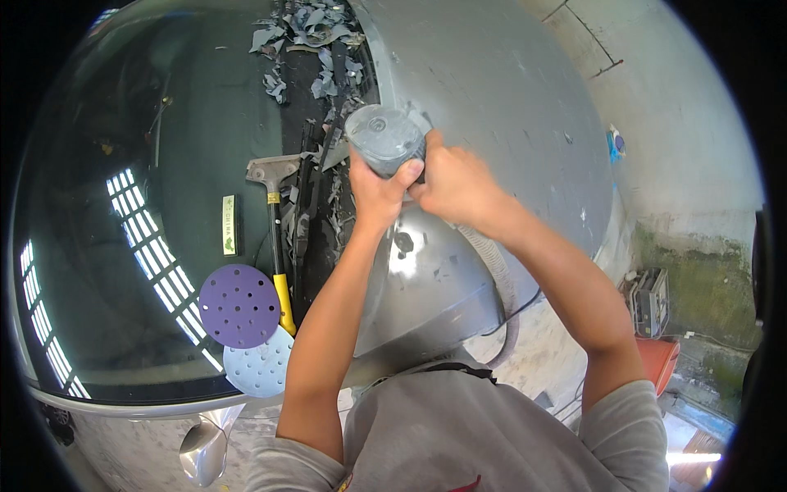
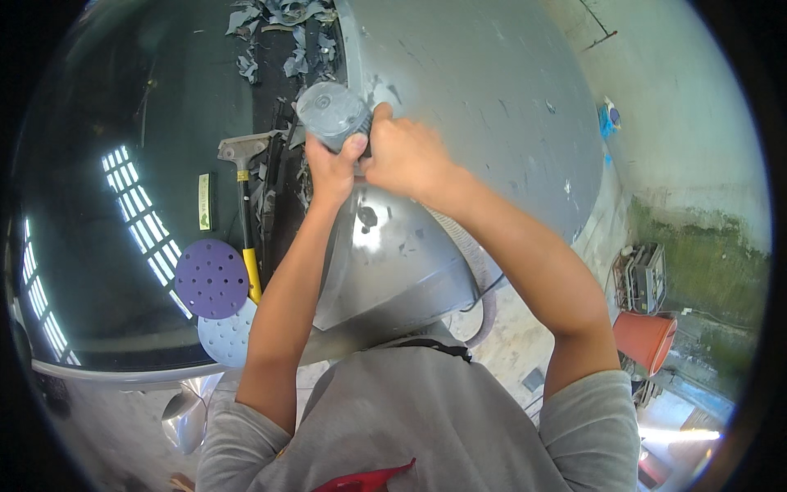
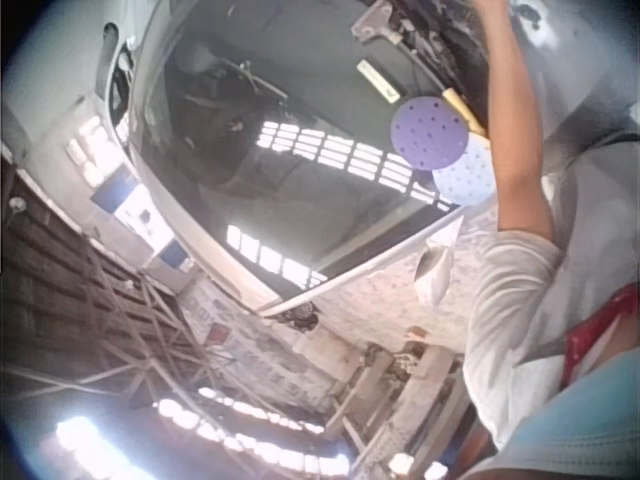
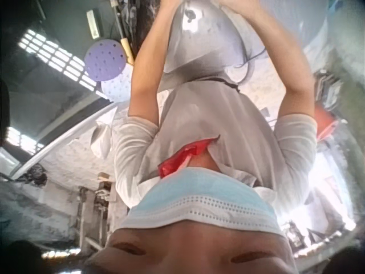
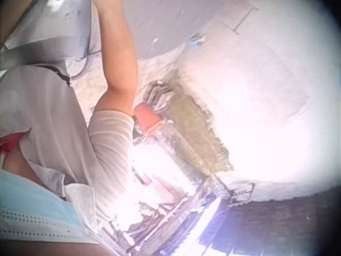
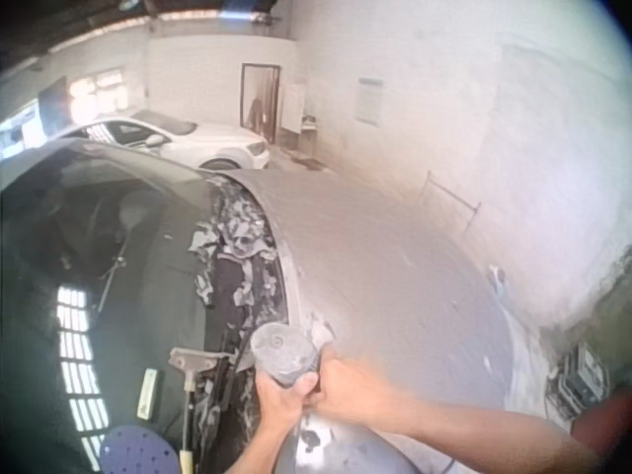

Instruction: The person uses a handheld orbital sander to smooth a grey car panel. They move the sander in circular motions across the surface, removing material and creating a uniform matte finish. Spare sanding discs and a scraper are visible on the windshield.

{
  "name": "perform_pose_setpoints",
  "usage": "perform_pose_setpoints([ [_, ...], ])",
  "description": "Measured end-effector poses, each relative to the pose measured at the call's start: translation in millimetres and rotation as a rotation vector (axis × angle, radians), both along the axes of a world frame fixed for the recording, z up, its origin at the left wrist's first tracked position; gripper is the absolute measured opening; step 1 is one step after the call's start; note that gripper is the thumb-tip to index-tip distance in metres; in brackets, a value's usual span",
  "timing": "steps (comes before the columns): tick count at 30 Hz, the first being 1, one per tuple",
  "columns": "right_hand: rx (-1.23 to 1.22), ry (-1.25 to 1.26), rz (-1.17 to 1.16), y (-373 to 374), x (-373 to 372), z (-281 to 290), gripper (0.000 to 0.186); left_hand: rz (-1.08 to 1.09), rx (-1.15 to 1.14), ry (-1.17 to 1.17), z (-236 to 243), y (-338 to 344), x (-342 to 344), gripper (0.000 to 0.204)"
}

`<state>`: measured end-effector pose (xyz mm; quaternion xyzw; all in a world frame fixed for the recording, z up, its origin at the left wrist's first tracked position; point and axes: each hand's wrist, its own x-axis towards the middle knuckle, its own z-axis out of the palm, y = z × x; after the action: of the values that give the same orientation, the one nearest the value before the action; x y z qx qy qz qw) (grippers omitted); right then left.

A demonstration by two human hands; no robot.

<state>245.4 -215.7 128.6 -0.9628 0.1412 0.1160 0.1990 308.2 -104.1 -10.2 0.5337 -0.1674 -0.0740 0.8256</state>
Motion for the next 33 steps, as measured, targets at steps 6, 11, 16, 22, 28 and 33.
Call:
perform_pose_setpoints([
  [6,0.056,0.027,0.095,33.5,-65.5,1.8,0.06,0.028,-0.018,0.095,-4.3,44.9,-75.5,0.097],
  [11,0.141,0.176,0.177,56.0,-106.3,2.5,0.07,0.059,0.094,0.068,2.0,86.3,-131.5,0.103],
  [16,0.158,0.147,0.166,49.2,-100.2,-5.4,0.072,0.033,0.105,0.098,-2.1,82.3,-125.1,0.107],
  [22,0.115,-0.033,-0.008,8.2,-33.2,-12.7,0.06,-0.021,-0.011,-0.01,2.6,17.4,-30.0,0.102],
  [28,0.032,-0.132,-0.063,-16.6,8.3,-12.6,0.057,-0.139,0.057,-0.078,15.9,-14.0,31.6,0.091],
  [33,0.049,-0.085,0.016,7.6,-40.6,-11.6,0.063,-0.059,0.034,-0.001,3.1,19.2,-30.2,0.094],
])
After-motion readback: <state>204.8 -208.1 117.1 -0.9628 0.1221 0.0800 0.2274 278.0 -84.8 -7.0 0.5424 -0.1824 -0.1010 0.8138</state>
